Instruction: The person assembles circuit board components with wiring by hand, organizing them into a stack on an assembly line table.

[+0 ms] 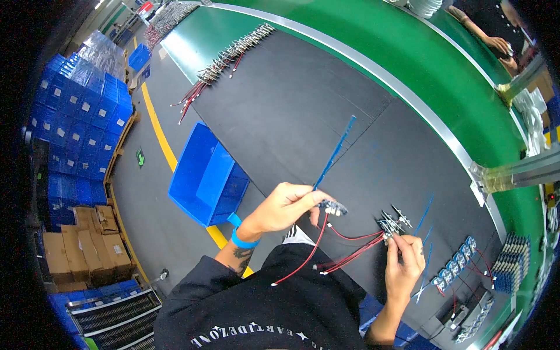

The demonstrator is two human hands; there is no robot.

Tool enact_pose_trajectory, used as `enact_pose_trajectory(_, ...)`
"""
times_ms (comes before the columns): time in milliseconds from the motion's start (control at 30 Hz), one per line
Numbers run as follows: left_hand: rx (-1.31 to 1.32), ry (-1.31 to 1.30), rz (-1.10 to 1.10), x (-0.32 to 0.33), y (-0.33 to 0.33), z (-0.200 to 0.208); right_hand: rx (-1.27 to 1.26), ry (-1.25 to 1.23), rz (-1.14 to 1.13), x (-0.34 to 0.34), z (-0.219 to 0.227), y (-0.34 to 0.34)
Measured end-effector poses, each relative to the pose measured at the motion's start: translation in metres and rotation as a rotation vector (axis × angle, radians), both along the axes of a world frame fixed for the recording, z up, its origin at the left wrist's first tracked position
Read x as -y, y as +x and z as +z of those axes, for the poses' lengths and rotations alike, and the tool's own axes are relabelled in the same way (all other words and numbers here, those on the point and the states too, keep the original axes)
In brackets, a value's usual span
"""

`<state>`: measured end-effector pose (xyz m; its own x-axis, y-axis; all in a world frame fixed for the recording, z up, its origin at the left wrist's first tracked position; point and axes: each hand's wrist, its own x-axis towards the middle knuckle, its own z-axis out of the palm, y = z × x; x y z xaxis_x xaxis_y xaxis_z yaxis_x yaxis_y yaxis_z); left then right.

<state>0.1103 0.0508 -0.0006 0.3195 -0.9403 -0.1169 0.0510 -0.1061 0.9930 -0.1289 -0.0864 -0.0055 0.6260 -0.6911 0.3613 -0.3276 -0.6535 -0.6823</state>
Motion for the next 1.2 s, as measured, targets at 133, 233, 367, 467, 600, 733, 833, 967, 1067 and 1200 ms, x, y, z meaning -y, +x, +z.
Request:
enact_pose_trajectory(133, -0.188, 0.062, -0.034, -0.003, 0.005, 0.011, -0.031, -0.026, -0.017, -0.001, 0.003, -0.001)
enact_pose_trajectory(233, -0.251, 0.05, 0.015, -0.001, 0.003, 0.016, -0.031, -0.053, -0.045, 0.0, 0.004, -0.003)
enact_pose_trajectory(367, -0.41, 0.028, 0.01, -0.021, 0.0, 0.023, 0.028, 0.071, -0.026, 0.0, 0.009, 0.009)
enact_pose_trajectory(467, -0.433, 0.101, -0.065, -0.015, -0.011, 0.022, 0.054, 0.103, -0.041, -0.001, 0.009, 0.01)
enact_pose_trajectory(600, -0.394, 0.095, -0.067, -0.002, -0.02, 0.013, 0.041, 0.105, -0.079, -0.007, 0.007, 0.004)
enact_pose_trajectory(733, -0.342, 0.091, -0.14, 0.002, -0.032, 0.015, 0.003, 0.005, -0.075, -0.006, 0.005, 0.003)
enact_pose_trajectory(833, -0.361, 0.112, -0.165, 0.003, -0.04, 0.015, 0.024, 0.07, -0.101, -0.012, 0.008, 0.001)
enact_pose_trajectory(967, -0.359, 0.142, -0.115, 0.0, -0.046, 0.008, -0.067, -0.08, -0.03, -0.009, 0.007, 0.001)
enact_pose_trajectory(1067, -0.394, 0.197, -0.207, 0.002, -0.059, 0.004, 0.103, 0.401, 0.019, -0.014, 0.018, -0.001)
enact_pose_trajectory(1200, -0.265, -0.072, -0.271, 0.001, -0.095, -0.005, -0.002, 0.548, 0.256, -0.021, 0.042, -0.021)
